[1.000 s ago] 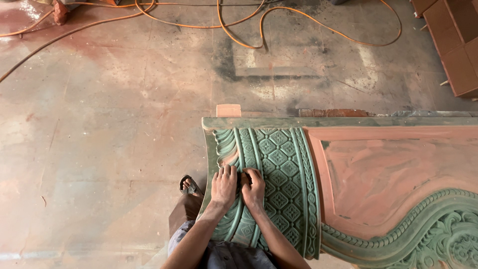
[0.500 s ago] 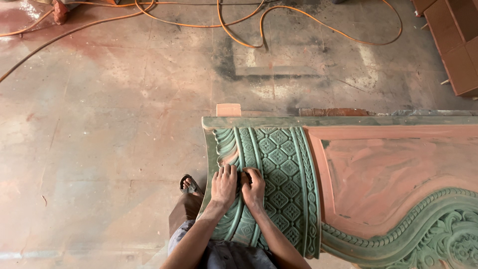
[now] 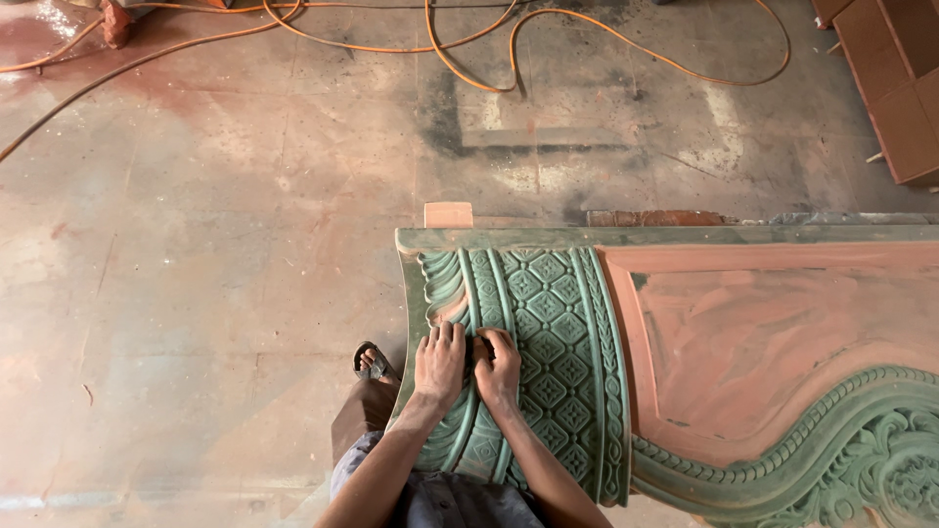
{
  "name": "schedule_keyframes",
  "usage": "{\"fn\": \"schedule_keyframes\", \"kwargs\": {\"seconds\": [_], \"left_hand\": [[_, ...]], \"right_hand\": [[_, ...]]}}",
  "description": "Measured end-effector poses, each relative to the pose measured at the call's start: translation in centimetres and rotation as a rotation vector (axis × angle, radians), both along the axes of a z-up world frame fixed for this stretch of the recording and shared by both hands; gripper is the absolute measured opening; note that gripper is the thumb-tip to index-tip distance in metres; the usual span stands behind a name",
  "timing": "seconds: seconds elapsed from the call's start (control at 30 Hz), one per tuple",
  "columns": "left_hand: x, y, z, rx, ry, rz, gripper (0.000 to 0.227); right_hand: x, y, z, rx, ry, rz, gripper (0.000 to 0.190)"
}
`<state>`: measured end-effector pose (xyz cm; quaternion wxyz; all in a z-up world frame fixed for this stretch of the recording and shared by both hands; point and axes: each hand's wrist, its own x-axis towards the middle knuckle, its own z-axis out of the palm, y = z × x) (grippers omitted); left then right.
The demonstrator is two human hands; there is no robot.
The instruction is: The person carves a decorative pattern into a green-painted wooden panel using a small hand tool. They repeatedly scrape and refine the raised edges of the carved design along the panel's border.
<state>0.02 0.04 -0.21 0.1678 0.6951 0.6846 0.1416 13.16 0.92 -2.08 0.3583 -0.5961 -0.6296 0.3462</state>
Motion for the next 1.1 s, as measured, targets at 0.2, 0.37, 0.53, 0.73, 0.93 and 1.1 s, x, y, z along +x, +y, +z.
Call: {"fn": "schedule_keyframes", "kwargs": {"seconds": [0.2,0.37,0.53,0.73,0.93,1.1], "left_hand": [[0.1,0.0,0.2,-0.012,0.009,0.001,0.037],[0.0,0.0,0.0,-0.022,0.005,-0.006,0.037],[0.0,0.0,-0.1,0.003,0.004,0.002,0.036],[0.0,0.0,0.4,-0.021,-0.011,0.007,0.034],[0.0,-0.2,0.3,0.019,-0.003,0.032,0.033],[0.1,0.0,0.4,0.005,-0.021,0.042,0.028]], "right_hand": [[0.0,0.0,0.1,-0.003,-0.012,0.007,0.033],[-0.1,0.0,0.2,-0.033,-0.006,-0.014,0.028],[-0.1,0.0,0.2,0.000,0.001,-0.007,0.031],[-0.2,0.0,0.2,0.006,-0.001,-0.016,0.029],[0.1,-0.1,-0.3,0.031,-0.015,-0.001,0.031],[0.4,-0.1,-1.1,0.106,-0.032,0.010,0.035]]}}
